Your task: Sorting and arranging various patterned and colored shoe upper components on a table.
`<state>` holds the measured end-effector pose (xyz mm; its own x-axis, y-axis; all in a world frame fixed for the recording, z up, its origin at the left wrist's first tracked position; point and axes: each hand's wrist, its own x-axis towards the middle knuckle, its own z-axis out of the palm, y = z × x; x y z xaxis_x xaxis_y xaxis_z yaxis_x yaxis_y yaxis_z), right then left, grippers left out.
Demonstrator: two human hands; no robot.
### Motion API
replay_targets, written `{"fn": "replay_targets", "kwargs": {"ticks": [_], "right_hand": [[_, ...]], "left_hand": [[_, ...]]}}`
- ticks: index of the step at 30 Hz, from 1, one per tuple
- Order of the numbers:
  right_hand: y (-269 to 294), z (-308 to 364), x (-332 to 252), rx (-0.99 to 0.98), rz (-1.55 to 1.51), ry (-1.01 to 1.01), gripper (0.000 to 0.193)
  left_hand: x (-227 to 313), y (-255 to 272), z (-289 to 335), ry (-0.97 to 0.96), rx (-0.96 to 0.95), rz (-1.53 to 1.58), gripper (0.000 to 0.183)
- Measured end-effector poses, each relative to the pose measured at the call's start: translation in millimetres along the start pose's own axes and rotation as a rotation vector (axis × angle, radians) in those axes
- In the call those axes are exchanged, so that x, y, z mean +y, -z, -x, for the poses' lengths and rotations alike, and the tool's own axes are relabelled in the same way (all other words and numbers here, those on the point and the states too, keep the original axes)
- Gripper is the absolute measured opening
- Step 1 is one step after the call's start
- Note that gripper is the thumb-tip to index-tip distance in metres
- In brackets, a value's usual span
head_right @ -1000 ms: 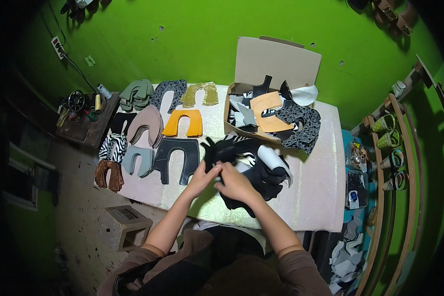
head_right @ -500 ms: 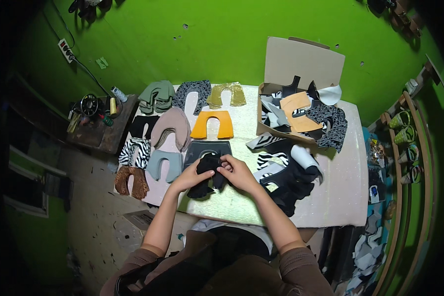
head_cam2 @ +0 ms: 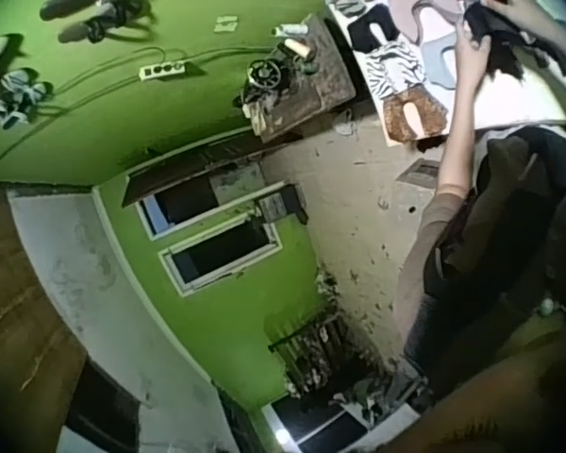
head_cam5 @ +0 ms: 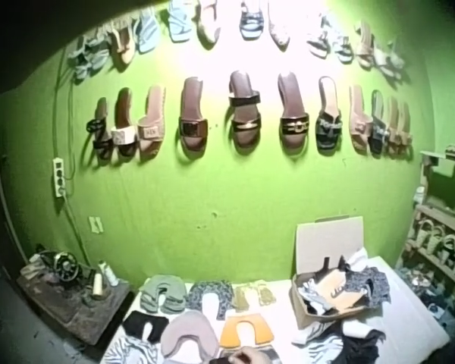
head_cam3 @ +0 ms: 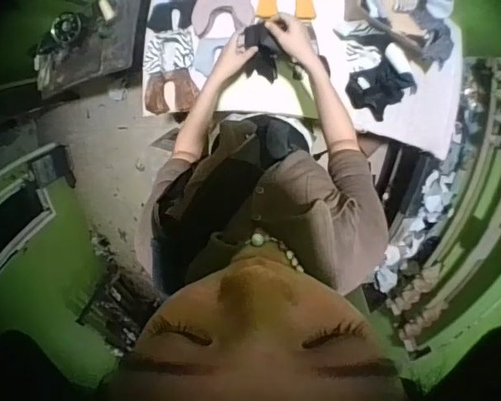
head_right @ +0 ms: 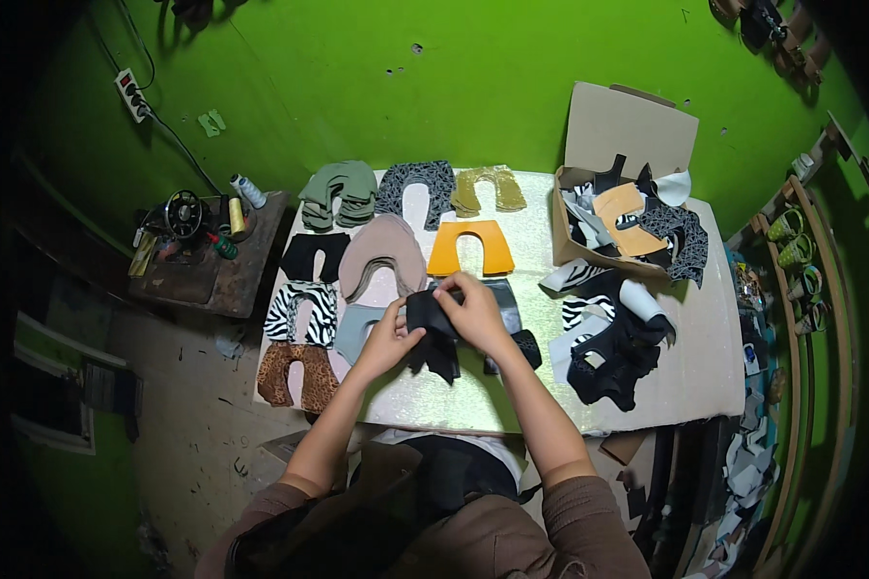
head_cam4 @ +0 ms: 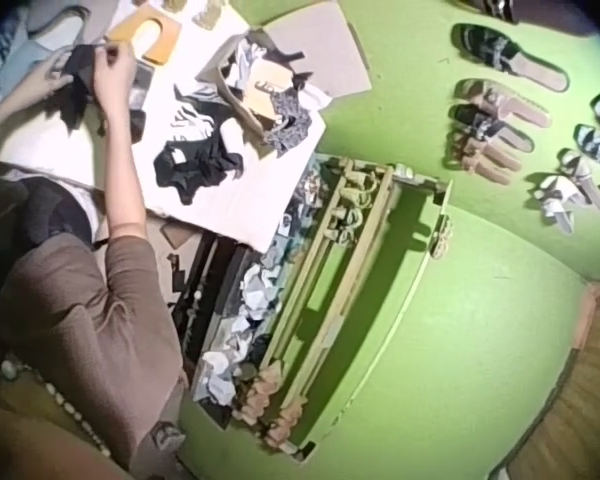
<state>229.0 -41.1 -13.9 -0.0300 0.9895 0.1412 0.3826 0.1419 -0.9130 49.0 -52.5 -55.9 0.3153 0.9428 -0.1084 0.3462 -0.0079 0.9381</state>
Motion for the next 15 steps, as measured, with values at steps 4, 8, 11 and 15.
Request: {"fn": "replay_targets", "kwargs": {"ticks": [4, 8, 11, 15], "right_hand": [[0.9, -10.9, -1.6, 0.149, 0.152, -0.01, 0.017], [-2.5, -4.6, 5.7, 0.266, 0.403, 0.024, 0.017], [-28.5, 7.0, 1.4, 0.305, 0.592, 0.098, 0.032], [-65.3, 33.3, 5.5, -0.05, 0.42, -0.044, 0.045]], "left_hand": [[-24.0, 33.8, -0.5, 0.02, 0.02, 0.09, 0.025], [-32.8, 40.5, -3.5, 0.013, -0.009, 0.111, 0.014], [-48.5, 37.5, -6.0, 0.011, 0.013, 0.104, 0.013], [-50.0, 35.1, -11.9, 0.177, -0.064, 0.3, 0.014]]}}
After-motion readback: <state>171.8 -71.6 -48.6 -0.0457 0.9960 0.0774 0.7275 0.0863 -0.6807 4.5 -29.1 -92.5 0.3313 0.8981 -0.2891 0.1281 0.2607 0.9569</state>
